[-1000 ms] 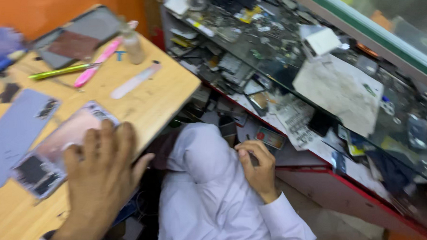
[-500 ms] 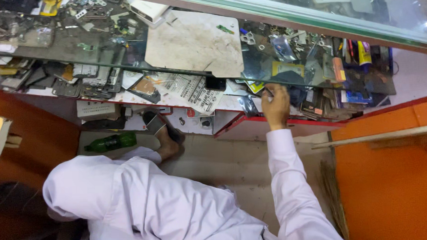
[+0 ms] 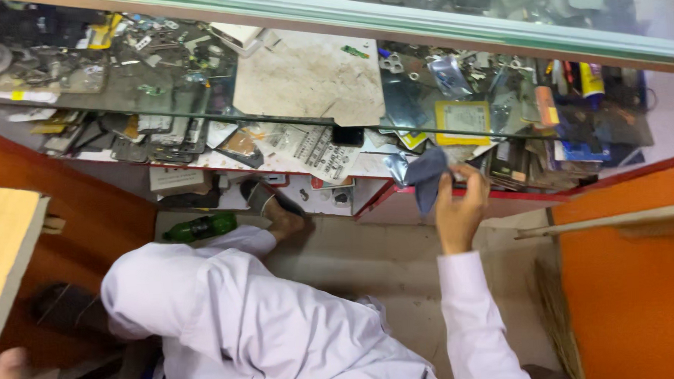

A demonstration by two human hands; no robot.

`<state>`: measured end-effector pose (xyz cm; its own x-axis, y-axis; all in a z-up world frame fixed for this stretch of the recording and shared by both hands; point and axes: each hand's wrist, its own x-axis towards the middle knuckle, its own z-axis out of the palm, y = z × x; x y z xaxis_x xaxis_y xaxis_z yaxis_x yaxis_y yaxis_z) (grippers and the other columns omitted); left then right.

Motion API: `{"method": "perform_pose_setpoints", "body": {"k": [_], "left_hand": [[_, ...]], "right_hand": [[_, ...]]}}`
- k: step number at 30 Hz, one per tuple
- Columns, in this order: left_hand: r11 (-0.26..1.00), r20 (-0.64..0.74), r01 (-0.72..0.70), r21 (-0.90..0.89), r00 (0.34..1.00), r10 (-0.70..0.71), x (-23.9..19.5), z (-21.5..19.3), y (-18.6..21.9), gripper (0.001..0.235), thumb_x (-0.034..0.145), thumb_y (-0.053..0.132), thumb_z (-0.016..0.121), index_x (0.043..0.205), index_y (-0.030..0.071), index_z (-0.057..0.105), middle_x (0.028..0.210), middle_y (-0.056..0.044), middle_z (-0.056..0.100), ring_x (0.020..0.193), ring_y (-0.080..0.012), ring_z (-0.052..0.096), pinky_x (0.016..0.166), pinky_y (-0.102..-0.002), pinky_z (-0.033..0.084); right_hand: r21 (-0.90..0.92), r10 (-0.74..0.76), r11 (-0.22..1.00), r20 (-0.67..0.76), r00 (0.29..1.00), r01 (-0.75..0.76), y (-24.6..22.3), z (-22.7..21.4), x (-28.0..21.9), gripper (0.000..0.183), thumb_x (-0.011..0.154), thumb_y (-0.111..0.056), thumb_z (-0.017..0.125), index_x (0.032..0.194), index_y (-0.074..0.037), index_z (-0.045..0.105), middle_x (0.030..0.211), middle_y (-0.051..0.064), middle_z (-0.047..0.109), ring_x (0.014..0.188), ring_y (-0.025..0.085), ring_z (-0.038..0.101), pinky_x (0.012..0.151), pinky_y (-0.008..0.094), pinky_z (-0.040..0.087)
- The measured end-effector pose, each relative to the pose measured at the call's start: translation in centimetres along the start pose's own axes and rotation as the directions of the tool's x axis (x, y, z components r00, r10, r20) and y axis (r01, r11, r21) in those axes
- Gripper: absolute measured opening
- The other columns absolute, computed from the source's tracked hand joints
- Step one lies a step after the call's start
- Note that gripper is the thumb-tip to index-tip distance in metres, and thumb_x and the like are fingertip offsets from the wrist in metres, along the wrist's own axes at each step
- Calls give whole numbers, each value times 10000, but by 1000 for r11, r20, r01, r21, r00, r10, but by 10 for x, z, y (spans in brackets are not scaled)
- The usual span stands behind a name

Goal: The person removes the back cover of a smartphone, disconnects internal components, and cleans the interior with a cloth. The person uses a prying tool and a screwdriver to open the device and manipulate internal parts.

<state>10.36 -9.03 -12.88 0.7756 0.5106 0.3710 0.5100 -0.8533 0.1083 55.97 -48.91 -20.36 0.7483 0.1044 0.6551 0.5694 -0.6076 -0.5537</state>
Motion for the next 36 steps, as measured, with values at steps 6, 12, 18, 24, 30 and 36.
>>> {"method": "perform_pose_setpoints", "body": {"k": [6, 12, 18, 24, 30, 36], "left_hand": [[750, -63, -31, -661, 998, -14, 14, -35, 156, 738, 715, 376, 879, 1285, 0, 603, 1292, -209, 643, 1226, -391, 612, 1022, -451, 479], [431, 50, 201, -880, 941, -335, -11, -44, 153, 253, 936, 221, 773, 1072, 39, 662, 967, -116, 700, 839, -258, 715, 737, -334, 560], [601, -18, 316, -734, 876, -482, -38, -103, 87, 273, 907, 296, 800, 842, 67, 667, 676, -106, 631, 587, -280, 661, 529, -371, 491], [728, 162, 374, -574, 924, -347, -48, -102, 27, 322, 909, 411, 700, 899, 91, 674, 733, -104, 685, 700, -337, 682, 579, -466, 500], [909, -88, 346, -233, 923, -375, -20, -112, -33, 309, 932, 409, 705, 986, 107, 666, 899, -91, 681, 905, -331, 659, 756, -492, 501], [932, -190, 360, -25, 914, -358, -10, -86, -80, 536, 810, 464, 770, 1158, 66, 680, 1026, -141, 619, 1010, -319, 587, 822, -473, 463]], "right_hand": [[673, -75, 642, 532, 843, -367, -161, -1, -80, 272, 816, 103, 732, 1016, -38, 615, 1031, 49, 606, 932, 105, 573, 812, 208, 479], [763, -571, 499, 647, 505, -411, -251, 33, -85, 239, 772, 22, 837, 956, -3, 685, 964, 67, 655, 879, 147, 619, 780, 229, 516], [726, -808, 458, 580, 100, -512, -298, 81, -92, 119, 863, -63, 754, 917, -22, 656, 1138, 134, 637, 1081, 214, 602, 1029, 344, 448], [570, -912, 184, 402, 77, -801, -351, 92, -117, 238, 864, -145, 809, 856, -65, 585, 1354, 211, 557, 1398, 342, 493, 1226, 514, 313], [350, -638, 5, 722, 267, -937, -408, 103, -100, 205, 908, -81, 790, 975, -35, 602, 1185, 196, 594, 1063, 316, 553, 981, 522, 429], [830, -858, 503, 445, 257, 242, -502, 125, -86, 238, 937, -12, 711, 1168, -70, 721, 1139, 101, 739, 1041, 207, 738, 889, 331, 571]]}}
